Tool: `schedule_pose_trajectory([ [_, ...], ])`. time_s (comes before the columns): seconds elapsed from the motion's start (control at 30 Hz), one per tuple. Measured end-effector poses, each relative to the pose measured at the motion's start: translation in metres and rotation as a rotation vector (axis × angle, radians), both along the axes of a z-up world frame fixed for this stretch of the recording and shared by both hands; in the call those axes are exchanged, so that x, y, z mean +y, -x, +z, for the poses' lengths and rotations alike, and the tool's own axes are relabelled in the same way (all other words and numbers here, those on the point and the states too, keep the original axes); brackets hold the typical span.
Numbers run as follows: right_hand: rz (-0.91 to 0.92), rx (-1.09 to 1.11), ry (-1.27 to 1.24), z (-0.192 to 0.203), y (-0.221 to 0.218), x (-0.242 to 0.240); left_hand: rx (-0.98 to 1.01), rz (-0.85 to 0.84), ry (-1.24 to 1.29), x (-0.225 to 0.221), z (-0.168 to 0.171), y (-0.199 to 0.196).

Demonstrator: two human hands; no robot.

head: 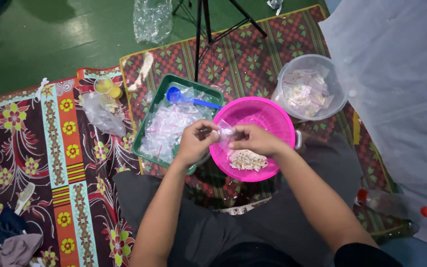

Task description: Picking small white items from a pink bowl and placing them into small plastic bags

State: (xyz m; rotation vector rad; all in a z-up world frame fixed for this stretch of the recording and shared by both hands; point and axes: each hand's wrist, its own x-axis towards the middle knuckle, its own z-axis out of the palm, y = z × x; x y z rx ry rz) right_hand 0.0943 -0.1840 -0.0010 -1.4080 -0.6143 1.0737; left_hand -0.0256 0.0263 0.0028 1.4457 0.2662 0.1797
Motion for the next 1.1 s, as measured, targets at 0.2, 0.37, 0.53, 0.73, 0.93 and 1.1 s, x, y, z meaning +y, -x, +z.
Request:
schedule_pose_trajectory([
  [0.2,-0.243,0.094,0.033,0.008,0.01,0.004,-0.03,0.176,0.014,-0.002,-0.007,0.004],
  [0.37,-0.454,0.147,-0.012,-0.002,0.003,0.004,0.035,0.326,-0.07,-0.012,-0.012,0.002],
  [0.53,-0.275,-0.833,0.332,0.02,0.0,-0.006,-0.067,0.242,-0.674,-0.019,0.001,-0.001],
  [0.73,0.006,-0.975,0.351,-0.007,0.007,-0.005,-0.271,-0.067,-0.838,-0.025,0.014,0.0],
  [0.93,-0.02,-0.915,0.317,0.012,0.005,-0.006,-0.184,-0.099,-0.939,-0.024,0.01,0.001],
  [1.1,-0.051,-0.867,0.241,0.017,-0.003,-0.008,-0.116,-0.085,-0.848,-0.019,0.0,0.002],
])
